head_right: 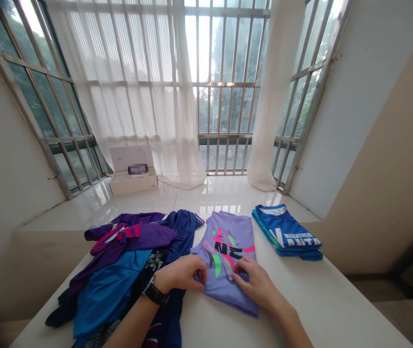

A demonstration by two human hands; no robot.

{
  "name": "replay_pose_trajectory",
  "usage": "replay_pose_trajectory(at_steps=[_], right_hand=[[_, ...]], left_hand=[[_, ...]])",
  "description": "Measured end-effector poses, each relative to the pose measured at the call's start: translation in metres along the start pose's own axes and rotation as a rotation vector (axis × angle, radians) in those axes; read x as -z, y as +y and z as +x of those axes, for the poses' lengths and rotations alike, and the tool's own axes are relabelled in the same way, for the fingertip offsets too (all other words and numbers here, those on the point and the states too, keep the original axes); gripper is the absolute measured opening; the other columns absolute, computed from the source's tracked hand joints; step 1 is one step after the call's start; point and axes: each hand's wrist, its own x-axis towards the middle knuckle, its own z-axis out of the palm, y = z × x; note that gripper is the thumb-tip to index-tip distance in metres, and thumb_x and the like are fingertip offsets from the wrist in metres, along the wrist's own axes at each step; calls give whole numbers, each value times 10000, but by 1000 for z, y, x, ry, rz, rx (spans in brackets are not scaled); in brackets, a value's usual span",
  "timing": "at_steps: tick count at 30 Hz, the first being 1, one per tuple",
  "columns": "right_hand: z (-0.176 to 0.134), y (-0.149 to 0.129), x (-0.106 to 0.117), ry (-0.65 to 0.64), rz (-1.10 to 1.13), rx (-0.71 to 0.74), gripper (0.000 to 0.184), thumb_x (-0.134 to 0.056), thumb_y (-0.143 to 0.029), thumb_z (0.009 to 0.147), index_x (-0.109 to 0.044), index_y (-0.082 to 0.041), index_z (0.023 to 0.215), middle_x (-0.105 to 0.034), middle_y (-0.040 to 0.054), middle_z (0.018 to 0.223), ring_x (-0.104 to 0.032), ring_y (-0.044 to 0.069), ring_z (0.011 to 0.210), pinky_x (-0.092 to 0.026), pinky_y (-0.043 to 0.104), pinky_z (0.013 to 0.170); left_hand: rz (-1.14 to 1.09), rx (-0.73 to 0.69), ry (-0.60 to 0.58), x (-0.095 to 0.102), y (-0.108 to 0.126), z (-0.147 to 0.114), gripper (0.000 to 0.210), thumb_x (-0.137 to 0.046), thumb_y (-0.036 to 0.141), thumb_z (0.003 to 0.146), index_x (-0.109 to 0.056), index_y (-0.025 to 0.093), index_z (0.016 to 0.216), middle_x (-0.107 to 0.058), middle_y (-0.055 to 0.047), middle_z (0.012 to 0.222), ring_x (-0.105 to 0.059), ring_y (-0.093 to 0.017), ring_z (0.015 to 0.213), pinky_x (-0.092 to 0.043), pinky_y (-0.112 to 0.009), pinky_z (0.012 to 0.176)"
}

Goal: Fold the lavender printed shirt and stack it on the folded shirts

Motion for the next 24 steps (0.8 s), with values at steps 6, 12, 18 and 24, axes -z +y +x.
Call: replay_pose_trajectory(at_steps=[6, 12, 18, 24], right_hand=[[-18, -29, 1, -167, 103, 25, 222, -575, -357, 865, -692, -216, 990, -677, 47, 1000, -623, 215, 929, -483, 330, 850], [-31, -59, -14, -204, 82, 18, 285, -616, -328, 835, -675, -230, 1096, -679, 50, 1021, -624, 202, 892, -519, 319, 832], [-54, -82, -39, -295, 215, 6, 533, -631, -286, 815, -570, -272, 1344, -595, 92, 1370, -615, 238, 1149, -512, 321, 986], [-67, -58, -15, -175, 60, 46, 425, -476, -421, 940, -596, -305, 1332, -529, 75, 1457, -454, 262, 1366, -347, 424, 1158]], left_hand=[[215, 185, 106, 11, -4, -11, 265, -604, 102, 714, -706, 264, 897, -691, -2, 934, -657, -198, 876, -459, -250, 711], [372, 390, 214, 4, 4, -1, 297, -425, 86, 845, -674, 221, 935, -672, -78, 977, -686, -235, 834, -494, -339, 747], [311, 305, 177, 2, 11, -3, 300, -482, 399, 900, -672, 209, 1033, -649, -104, 1079, -639, -269, 987, -506, -353, 834], [333, 154, 204, -13, 8, 4, 464, -530, 409, 905, -524, 216, 1327, -545, -114, 1371, -511, -311, 1204, -454, -438, 971]])
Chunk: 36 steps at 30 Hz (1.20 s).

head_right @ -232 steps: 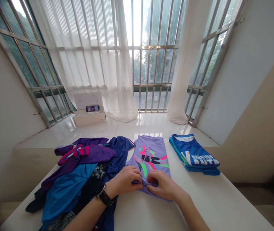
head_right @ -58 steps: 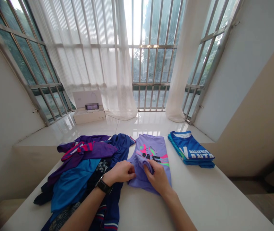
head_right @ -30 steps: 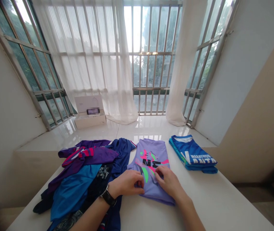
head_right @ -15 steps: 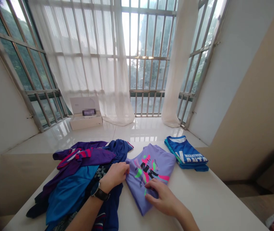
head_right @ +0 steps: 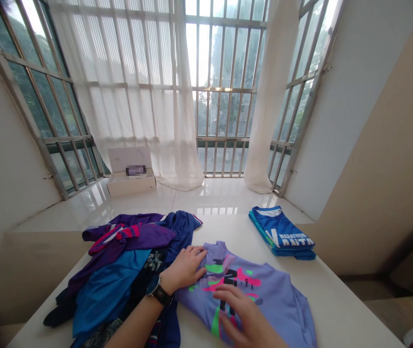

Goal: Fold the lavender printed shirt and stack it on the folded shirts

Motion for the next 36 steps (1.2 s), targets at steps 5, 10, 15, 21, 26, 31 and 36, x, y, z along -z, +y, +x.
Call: replay_pose_trajectory(at_steps=[5, 10, 15, 21, 26, 31, 36], right_hand=[[-18, 55, 20, 41, -272, -199, 656, -533, -593, 862, -452, -318, 1453, -342, 44, 1580, -232, 330, 1473, -219, 543, 1198], [-25, 66, 13, 1, -391, -266, 684, -469, -655, 874, -334, -380, 1485, -240, -22, 1606, -155, 331, 1486, -142, 569, 1208], [-13, 71, 9, 41, -443, -302, 692, -427, -683, 879, -316, -384, 1493, -246, -9, 1609, -153, 341, 1487, -123, 594, 1200], [10, 68, -8, 134, -576, -488, 772, -361, -743, 858, -336, -325, 1506, -315, 64, 1590, -198, 383, 1471, -192, 622, 1160], [21, 43, -4, 157, -665, -592, 839, -380, -764, 824, -423, -245, 1481, -434, 181, 1514, -447, 486, 1308, -401, 648, 973], [24, 40, 15, 86, -605, -384, 799, -503, -735, 788, -448, -309, 1461, -433, 125, 1526, -410, 415, 1361, -350, 581, 1074], [40, 61, 5, -32, -545, -147, 751, -386, -732, 865, -236, -399, 1522, -188, 17, 1638, -112, 353, 1498, -146, 605, 1176]], left_hand=[[52, 28, 131, -4, 5, 16, 429, -567, 334, 922, -525, 186, 1322, -517, -126, 1423, -466, -298, 1275, -400, -434, 1034], [-131, -54, 100, 16, 22, 6, 215, -523, 342, 943, -689, 214, 991, -697, -80, 1044, -637, -223, 942, -470, -329, 844], [-298, -195, -207, 17, 24, -8, 153, -709, 379, 785, -746, 254, 867, -722, -20, 820, -656, -203, 755, -466, -275, 651], [36, -114, -12, 10, 25, 0, 193, -533, 211, 906, -714, 231, 972, -687, -78, 1081, -598, -280, 1064, -459, -413, 906], [92, 94, 99, 3, 32, 9, 251, -424, 130, 947, -635, 164, 1078, -647, -133, 1115, -623, -267, 1018, -495, -378, 844], [-63, 115, 95, -11, 23, 8, 272, -445, 364, 983, -628, 192, 1086, -672, -102, 1088, -648, -244, 987, -518, -351, 852], [-39, 86, 160, -24, 8, 7, 494, -443, 444, 971, -501, 146, 1361, -513, -173, 1425, -471, -307, 1313, -402, -446, 1076]])
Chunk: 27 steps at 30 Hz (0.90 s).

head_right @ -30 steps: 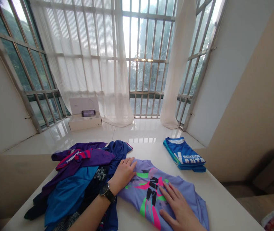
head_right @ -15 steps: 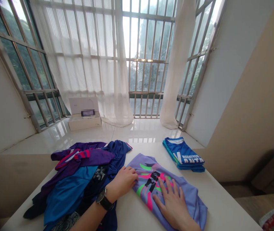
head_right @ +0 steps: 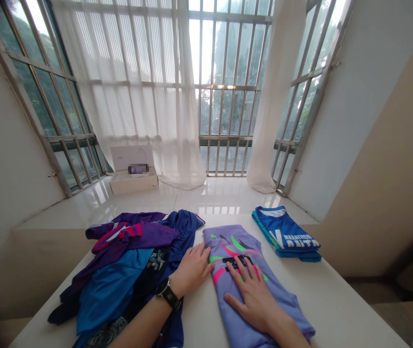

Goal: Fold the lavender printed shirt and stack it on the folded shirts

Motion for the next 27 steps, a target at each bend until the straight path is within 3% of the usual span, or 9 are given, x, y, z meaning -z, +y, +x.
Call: replay_pose_trajectory(at_steps=[5, 9, 12, 15, 18, 21, 24, 27], right_hand=[[36, 6, -12, 34, -27, -7, 745, -349, -739, 877, -222, -395, 1526, -191, 26, 1637, -117, 370, 1494, -146, 630, 1165], [76, 7, -11, 78, -43, -48, 745, -344, -729, 884, -272, -358, 1525, -226, 64, 1627, -154, 387, 1484, -170, 630, 1152], [101, 6, -10, 94, -38, -78, 712, -401, -666, 894, -315, -334, 1517, -253, 85, 1619, -172, 398, 1477, -172, 645, 1142], [109, 10, -6, 131, 78, -95, 703, -528, -595, 850, -420, -291, 1475, -299, 109, 1600, -213, 395, 1467, -196, 646, 1142], [94, 19, 2, 311, 342, -32, 596, -555, -536, 846, -550, -241, 1363, -415, 127, 1531, -355, 320, 1421, -314, 537, 1145], [57, 26, 10, 508, 537, 36, 399, -494, -491, 915, -648, -239, 1183, -590, 114, 1347, -527, 257, 1283, -417, 456, 1094], [16, 25, 10, 512, 535, 56, 294, -492, -442, 942, -685, -246, 1046, -678, 107, 1167, -619, 255, 1139, -487, 451, 1010], [-12, 14, 3, 424, 453, 118, 236, -540, -401, 932, -690, -255, 1041, -681, 98, 1142, -638, 250, 1086, -520, 429, 956]], left_hand=[[-32, 22, 117, 3, 3, 4, 482, -396, 391, 990, -464, 140, 1396, -482, -178, 1450, -450, -290, 1332, -371, -451, 1105], [-151, -83, 182, 10, 13, 4, 365, -460, 341, 970, -536, 204, 1300, -554, -114, 1364, -494, -253, 1268, -381, -421, 1097], [-242, -197, 130, 13, 17, 1, 283, -572, 339, 919, -600, 223, 1176, -619, -75, 1248, -551, -228, 1170, -417, -376, 1047], [-268, -305, -3, 15, 17, -1, 288, -681, 436, 846, -643, 237, 1051, -667, -37, 1106, -599, -216, 1049, -456, -342, 959], [-227, -348, -123, 17, 13, -1, 395, -755, 540, 747, -662, 244, 992, -667, -26, 1010, -616, -219, 969, -470, -322, 874], [-186, -330, -182, 19, 10, -1, 473, -788, 568, 688, -664, 250, 1016, -654, -28, 997, -622, -223, 946, -461, -322, 857], [-161, -314, -217, 23, 9, -1, 461, -798, 545, 671, -669, 247, 999, -650, -24, 981, -626, -224, 924, -460, -319, 841], [-152, -294, -231, 27, 6, -2, 393, -792, 482, 676, -684, 239, 965, -654, -23, 955, -628, -214, 873, -463, -297, 787]])
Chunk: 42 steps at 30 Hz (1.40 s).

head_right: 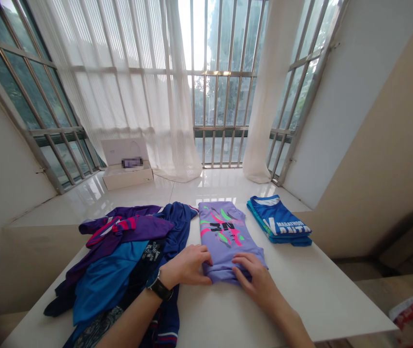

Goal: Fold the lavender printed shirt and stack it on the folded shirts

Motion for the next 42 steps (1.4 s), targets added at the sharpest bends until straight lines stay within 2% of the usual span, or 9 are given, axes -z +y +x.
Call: replay_pose_trajectory(at_steps=[4, 8, 12, 18, 27, 32, 37, 40, 42], right_hand=[[-12, -20, -14, -78, -71, 102, 234, -601, -314, 906, -656, -269, 1129, -658, 84, 1139, -623, 232, 1060, -525, 394, 920], [-5, -38, -28, -77, -138, 195, 255, -627, -185, 873, -646, -258, 1116, -655, 66, 1065, -609, 221, 978, -516, 371, 856], [0, -47, -37, -68, -196, 242, 188, -626, -178, 883, -655, -254, 1052, -667, 43, 964, -597, 210, 876, -488, 356, 786], [0, -50, -43, -7, -269, 312, 136, -552, -234, 947, -685, -262, 946, -667, 17, 830, -582, 184, 766, -415, 322, 708], [5, -54, -48, 53, -360, 230, 263, -449, -273, 993, -675, -241, 861, -656, 26, 789, -581, 184, 750, -382, 316, 702], [11, -55, -56, 149, -421, 101, 212, -517, -276, 955, -638, -229, 787, -644, 25, 775, -566, 196, 734, -351, 322, 698], [18, -59, -63, 154, -459, 3, 132, -573, -173, 864, -578, -229, 745, -617, 18, 760, -558, 219, 759, -350, 337, 706], [18, -60, -63, 174, -417, -4, 110, -586, -124, 802, -586, -219, 856, -636, 42, 869, -571, 234, 825, -391, 345, 734], [16, -57, -60, 196, -393, 32, 259, -593, -121, 787, -597, -219, 1027, -648, 78, 1033, -584, 256, 931, -419, 365, 790]], left_hand=[[-127, 37, -15, 7, -4, -4, 376, -797, 423, 660, -691, 225, 961, -670, -12, 918, -626, -174, 786, -447, -234, 678], [-256, 109, -45, 11, -6, -6, 248, -736, 364, 715, -690, 197, 893, -675, 15, 739, -613, -132, 655, -403, -194, 575], [-198, 118, -37, 12, -2, -6, 122, -653, 301, 760, -710, 195, 780, -705, 3, 696, -621, -130, 637, -376, -196, 555], [-100, 109, -32, 15, 4, -6, 136, -638, 290, 763, -749, 217, 792, -747, -18, 739, -658, -165, 693, -403, -221, 602], [-77, 114, -28, 14, 5, -6, 147, -621, 259, 771, -755, 227, 823, -750, -18, 751, -658, -167, 696, -389, -227, 586], [-167, 133, -22, 17, 0, -6, 142, -605, 266, 782, -734, 207, 788, -728, -2, 718, -615, -127, 640, -361, -201, 554], [-176, 135, -48, 16, 0, -6, 134, -607, 259, 775, -729, 202, 776, -724, 1, 714, -618, -131, 663, -373, -201, 571], [-140, 148, -58, 16, 2, -7, 126, -610, 259, 767, -724, 206, 762, -727, 1, 723, -624, -135, 661, -369, -210, 566], [-118, 155, -72, 15, 2, -7, 112, -620, 259, 750, -723, 215, 754, -728, 5, 721, -627, -138, 657, -364, -215, 558]])
